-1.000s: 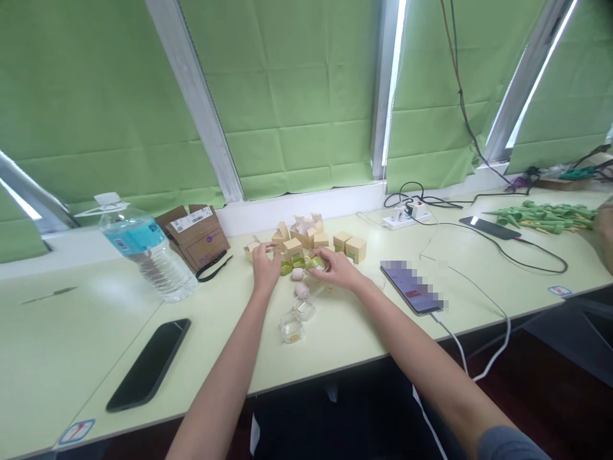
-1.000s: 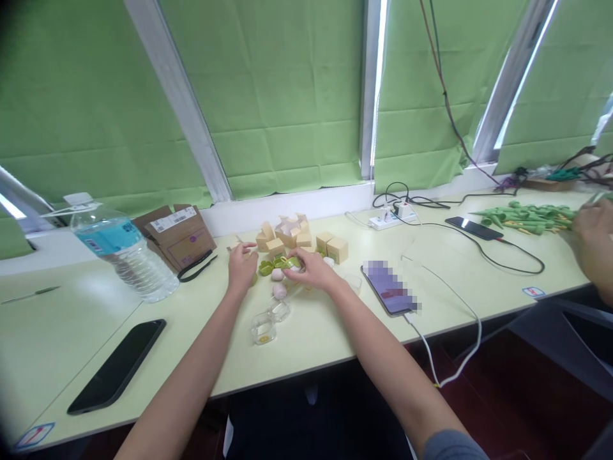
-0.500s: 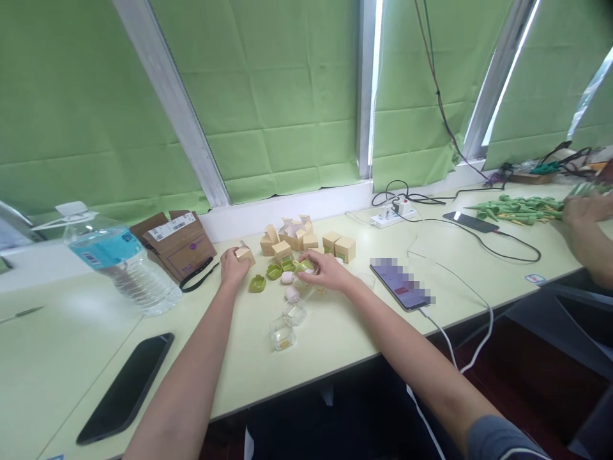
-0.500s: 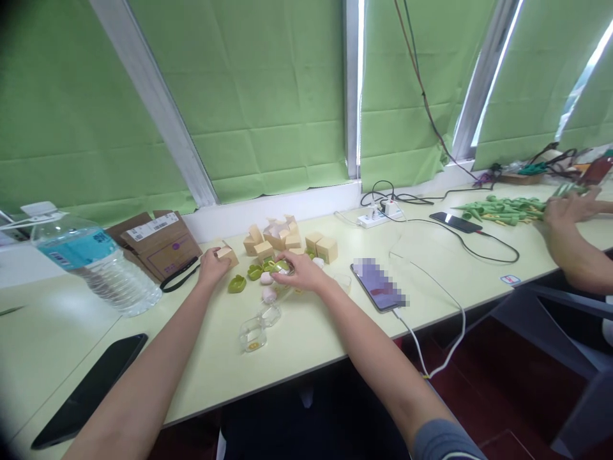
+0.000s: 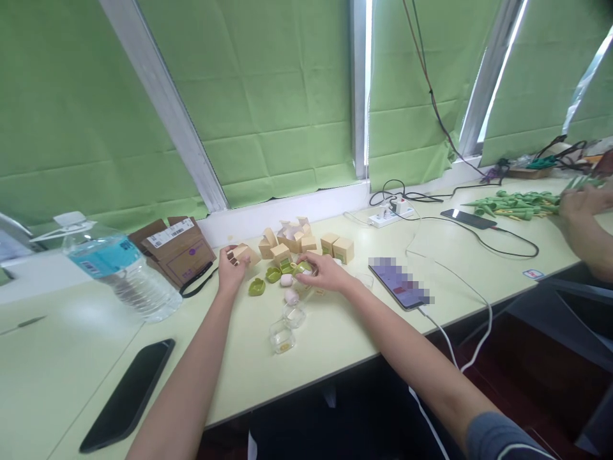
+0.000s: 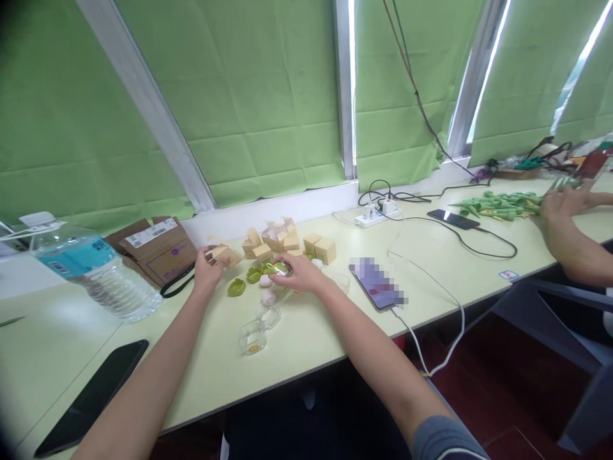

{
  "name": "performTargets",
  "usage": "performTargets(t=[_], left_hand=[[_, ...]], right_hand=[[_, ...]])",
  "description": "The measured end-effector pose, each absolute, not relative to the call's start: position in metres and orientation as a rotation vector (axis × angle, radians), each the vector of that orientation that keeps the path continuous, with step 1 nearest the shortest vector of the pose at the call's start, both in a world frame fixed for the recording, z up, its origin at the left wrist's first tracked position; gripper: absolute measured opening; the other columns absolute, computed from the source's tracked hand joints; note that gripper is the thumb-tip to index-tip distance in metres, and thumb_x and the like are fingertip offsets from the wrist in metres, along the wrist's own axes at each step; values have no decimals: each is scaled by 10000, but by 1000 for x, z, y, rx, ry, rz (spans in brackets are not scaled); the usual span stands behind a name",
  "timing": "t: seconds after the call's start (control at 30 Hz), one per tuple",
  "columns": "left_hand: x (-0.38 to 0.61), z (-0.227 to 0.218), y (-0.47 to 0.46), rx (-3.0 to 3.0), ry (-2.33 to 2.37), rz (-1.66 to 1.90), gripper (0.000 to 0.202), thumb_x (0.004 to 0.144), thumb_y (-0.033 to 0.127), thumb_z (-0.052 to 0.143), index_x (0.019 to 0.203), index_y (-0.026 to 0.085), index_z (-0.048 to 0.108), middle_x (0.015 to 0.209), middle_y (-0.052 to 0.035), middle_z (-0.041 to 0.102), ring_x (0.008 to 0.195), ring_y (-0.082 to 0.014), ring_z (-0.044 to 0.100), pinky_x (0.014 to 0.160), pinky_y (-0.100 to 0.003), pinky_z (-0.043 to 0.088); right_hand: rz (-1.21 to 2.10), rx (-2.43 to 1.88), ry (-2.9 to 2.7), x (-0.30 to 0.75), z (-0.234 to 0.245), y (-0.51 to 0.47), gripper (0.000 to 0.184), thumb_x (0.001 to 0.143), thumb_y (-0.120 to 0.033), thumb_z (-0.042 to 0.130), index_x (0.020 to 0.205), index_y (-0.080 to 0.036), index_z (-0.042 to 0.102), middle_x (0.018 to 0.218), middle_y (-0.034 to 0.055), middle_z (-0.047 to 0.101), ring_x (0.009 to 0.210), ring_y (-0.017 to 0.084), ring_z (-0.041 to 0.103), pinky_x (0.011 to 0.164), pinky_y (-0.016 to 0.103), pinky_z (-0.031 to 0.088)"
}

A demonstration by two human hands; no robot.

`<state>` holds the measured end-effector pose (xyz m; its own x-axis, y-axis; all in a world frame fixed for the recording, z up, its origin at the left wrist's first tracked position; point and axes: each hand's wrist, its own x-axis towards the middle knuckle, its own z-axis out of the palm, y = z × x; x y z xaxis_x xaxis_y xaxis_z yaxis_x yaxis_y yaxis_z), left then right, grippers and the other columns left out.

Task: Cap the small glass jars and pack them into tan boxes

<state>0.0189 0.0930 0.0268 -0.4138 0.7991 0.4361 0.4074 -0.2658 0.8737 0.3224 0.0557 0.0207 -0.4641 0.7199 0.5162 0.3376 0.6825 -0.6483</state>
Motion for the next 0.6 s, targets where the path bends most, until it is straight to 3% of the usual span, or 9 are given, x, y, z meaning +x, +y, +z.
performTargets(t=[0.1,0.27,0.6], left_hand=[[36,40,81,1427,1287,1786,618,677,343,833,1198,217,526,1136,-89,661,992,-204,669,841,-303,540],[67,58,56,1324,895,1480,795,638,380,908,1289,270,465,1086,-52,690,969,-194,671,831,-315,545],[96,52,41,1278,679,1295,633,720,300,883,1249,282,537,1141,-26,697,1031,-175,671,869,-284,542]], right_hand=[[570,-829,-2071,322,21,56,364,843,-456,682,1112,-212,671,671,-49,567,620,121,483,625,243,340],[526,-852,-2028,321,18,58,381,838,-454,686,1134,-213,674,758,-22,636,650,126,508,642,245,362],[517,-831,-1958,321,20,57,347,853,-426,663,1105,-189,689,835,8,686,677,133,535,647,246,378]])
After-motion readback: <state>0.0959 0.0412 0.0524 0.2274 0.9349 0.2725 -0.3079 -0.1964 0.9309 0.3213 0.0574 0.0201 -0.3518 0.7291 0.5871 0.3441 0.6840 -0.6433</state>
